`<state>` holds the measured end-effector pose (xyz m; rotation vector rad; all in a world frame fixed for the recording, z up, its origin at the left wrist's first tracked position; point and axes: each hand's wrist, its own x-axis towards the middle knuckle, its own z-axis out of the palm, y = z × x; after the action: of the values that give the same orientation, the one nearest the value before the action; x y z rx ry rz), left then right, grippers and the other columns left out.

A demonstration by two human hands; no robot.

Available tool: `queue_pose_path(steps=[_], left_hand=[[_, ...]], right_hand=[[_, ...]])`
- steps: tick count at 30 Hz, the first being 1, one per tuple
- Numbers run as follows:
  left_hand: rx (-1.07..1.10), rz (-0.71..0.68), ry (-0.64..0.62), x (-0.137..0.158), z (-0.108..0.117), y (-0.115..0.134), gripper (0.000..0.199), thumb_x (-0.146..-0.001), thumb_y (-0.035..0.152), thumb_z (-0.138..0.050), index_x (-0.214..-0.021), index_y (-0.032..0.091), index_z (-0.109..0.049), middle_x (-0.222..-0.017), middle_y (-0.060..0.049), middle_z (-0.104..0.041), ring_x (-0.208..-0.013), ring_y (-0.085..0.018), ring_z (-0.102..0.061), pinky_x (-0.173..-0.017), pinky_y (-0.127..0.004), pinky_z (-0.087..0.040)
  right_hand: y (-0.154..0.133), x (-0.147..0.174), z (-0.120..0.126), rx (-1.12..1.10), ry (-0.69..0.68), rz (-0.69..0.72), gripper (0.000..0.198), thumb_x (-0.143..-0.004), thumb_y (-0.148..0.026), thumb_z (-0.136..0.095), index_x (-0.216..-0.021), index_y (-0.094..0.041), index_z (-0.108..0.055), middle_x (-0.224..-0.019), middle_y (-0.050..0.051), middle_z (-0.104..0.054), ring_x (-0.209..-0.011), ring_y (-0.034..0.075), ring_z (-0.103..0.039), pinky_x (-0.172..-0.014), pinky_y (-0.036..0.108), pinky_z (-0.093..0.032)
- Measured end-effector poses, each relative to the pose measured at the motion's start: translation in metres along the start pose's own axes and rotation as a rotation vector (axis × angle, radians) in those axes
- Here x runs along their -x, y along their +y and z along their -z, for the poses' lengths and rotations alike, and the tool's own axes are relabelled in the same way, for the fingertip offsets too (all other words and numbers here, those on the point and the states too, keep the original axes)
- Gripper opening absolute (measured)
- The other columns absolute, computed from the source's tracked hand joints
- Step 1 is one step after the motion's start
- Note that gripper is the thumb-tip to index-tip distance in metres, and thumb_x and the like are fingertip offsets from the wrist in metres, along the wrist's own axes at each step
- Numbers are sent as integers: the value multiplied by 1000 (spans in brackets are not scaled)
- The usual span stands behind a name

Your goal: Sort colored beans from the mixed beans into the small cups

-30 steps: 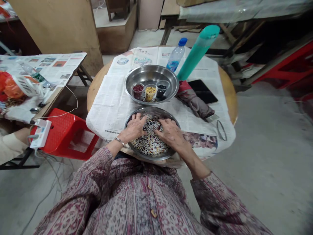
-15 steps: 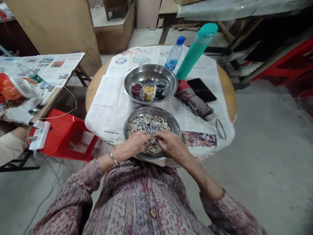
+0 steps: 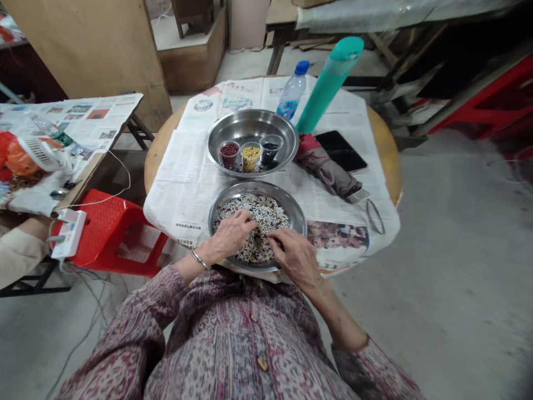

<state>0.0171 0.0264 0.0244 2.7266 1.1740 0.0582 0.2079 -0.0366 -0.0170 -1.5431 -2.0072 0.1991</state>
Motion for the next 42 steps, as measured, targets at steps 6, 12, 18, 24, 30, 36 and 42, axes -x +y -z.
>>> queue_pose_path(steps=[6,12,18,24,30,36,42], left_hand=[[30,275,163,-11,3,-23,36,-93,34,-64,-125,18,-57,-124,-11,-54,-114,-26,-52,-97,-39,-50],[115,140,71,-36,-3,-11,47,-89,33,-70,-132,19,-56,-130,-12,-51,-119,-29,-50,-101,-43,-47],[203,-138,-71,-34,-7,11,26,-97,7,-42,-106,16,-64,-106,-7,-60,-101,-18,-58,-96,-32,-49],[109,-54,-111,13,10,4,26,-98,7,-39,-107,16,-62,-109,-7,-59,-105,-19,-56,-92,-31,-49],[107,100,-45,36,11,-8,20,-100,10,-40,-101,17,-59,-100,-4,-58,-94,-16,-56,-87,-27,-50],[147,166,10,35,3,-6,18,-100,15,-44,-99,20,-61,-104,-4,-57,-97,-15,-58,-86,-26,-51],[169,151,42,35,-7,-7,19,-98,14,-46,-99,21,-64,-97,-4,-61,-94,-16,-61,-79,-26,-50]], right_hand=[[-8,2,-8,-24,159,-13,14,-92,-22,-57,-87,-21,-70,-87,2,-75,-83,17,-67,-73,31,-39],[-10,0,-13,-45,271,-4,10,-90,-21,-60,-86,-21,-69,-82,0,-74,-79,16,-67,-73,30,-40],[-6,5,-17,-94,408,23,10,-90,-16,-58,-89,-20,-67,-81,2,-73,-75,17,-65,-73,30,-43],[-3,8,-19,-86,476,62,8,-88,-14,-63,-90,-20,-66,-80,2,-73,-74,17,-64,-74,31,-46],[-1,9,-21,-67,487,113,9,-86,-13,-66,-91,-20,-66,-80,2,-73,-74,17,-66,-75,31,-47],[5,12,-24,-70,529,160,10,-85,-15,-66,-91,-22,-67,-78,2,-73,-72,19,-66,-75,34,-49],[7,10,-20,-111,558,190,4,-86,-19,-65,-86,-23,-66,-74,3,-71,-68,20,-65,-76,39,-47]])
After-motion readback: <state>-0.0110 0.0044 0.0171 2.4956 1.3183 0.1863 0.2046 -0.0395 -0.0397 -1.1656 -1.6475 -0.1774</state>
